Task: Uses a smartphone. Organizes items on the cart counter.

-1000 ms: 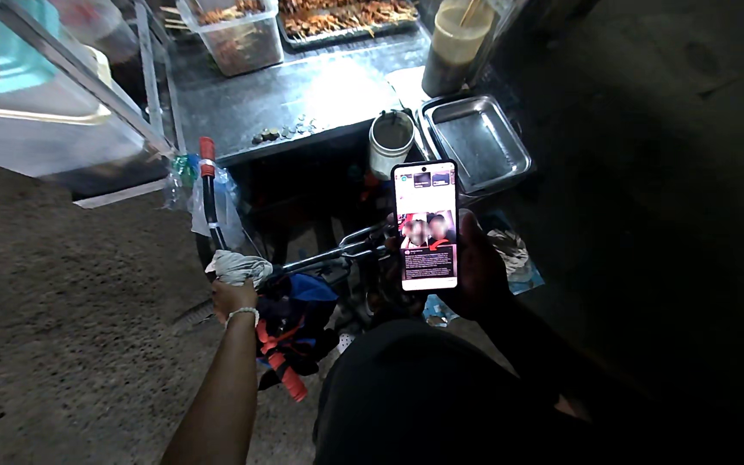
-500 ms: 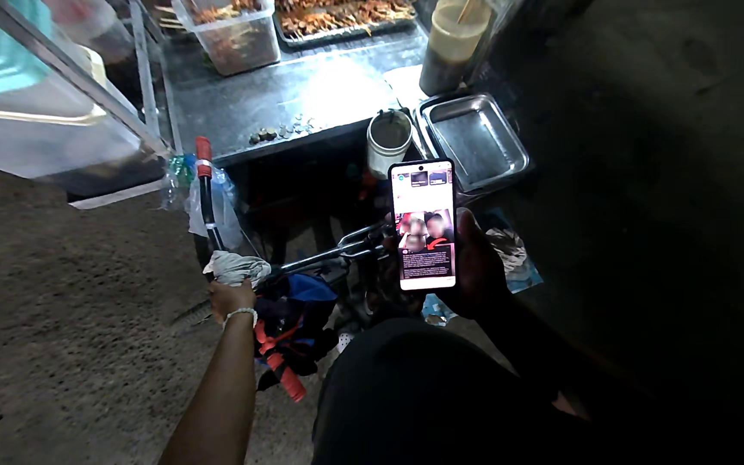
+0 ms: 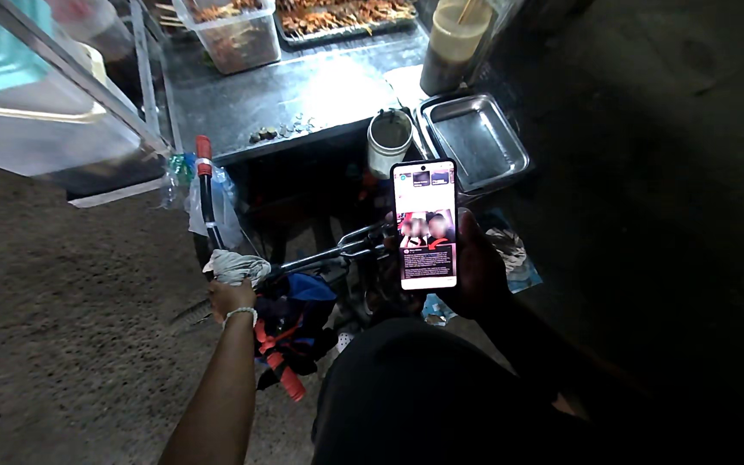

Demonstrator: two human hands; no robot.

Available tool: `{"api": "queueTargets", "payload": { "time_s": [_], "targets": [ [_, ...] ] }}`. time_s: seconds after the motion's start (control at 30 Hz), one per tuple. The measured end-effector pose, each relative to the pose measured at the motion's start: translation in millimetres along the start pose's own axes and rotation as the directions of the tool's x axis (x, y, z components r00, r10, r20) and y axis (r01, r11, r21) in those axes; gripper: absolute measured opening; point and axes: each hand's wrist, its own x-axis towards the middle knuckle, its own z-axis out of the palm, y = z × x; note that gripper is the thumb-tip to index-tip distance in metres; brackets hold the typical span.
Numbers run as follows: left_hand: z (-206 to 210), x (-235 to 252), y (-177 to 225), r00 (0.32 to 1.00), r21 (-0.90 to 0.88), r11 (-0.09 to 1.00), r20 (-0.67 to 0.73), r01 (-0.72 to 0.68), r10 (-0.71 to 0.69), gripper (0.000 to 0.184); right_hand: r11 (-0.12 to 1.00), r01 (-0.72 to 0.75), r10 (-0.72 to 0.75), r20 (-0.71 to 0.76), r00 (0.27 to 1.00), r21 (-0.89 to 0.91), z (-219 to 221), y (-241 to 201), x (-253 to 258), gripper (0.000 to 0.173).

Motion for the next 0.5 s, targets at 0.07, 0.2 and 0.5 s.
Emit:
{"api": "queueTargets", "payload": {
  "time_s": [0.07, 0.2, 0.5],
  "targets": [
    [-0.4, 0.3, -0.5, 1.000, -0.016, 1.000, 0.000, -0.005, 0.005, 0.077, 1.000, 0.000, -0.001, -0.023, 1.000, -0.019, 1.0, 0.3, -1.5, 0.070],
    [-1.3, -0.6, 0.1, 1.000, -0.003, 1.000, -0.001, 0.000, 0.000, 0.077, 1.000, -0.012, 0.012, -0.012, 1.000, -0.017, 0.5, 0.5, -2.4, 0.072],
    [-1.6, 0.4, 0.1, 1.000, 0.006, 1.000, 0.003, 0.012, -0.012, 0.077, 1.000, -0.003, 0.003, -0.001, 1.000, -0.003, 1.0, 1.1, -2.1, 0.070]
  ]
}}
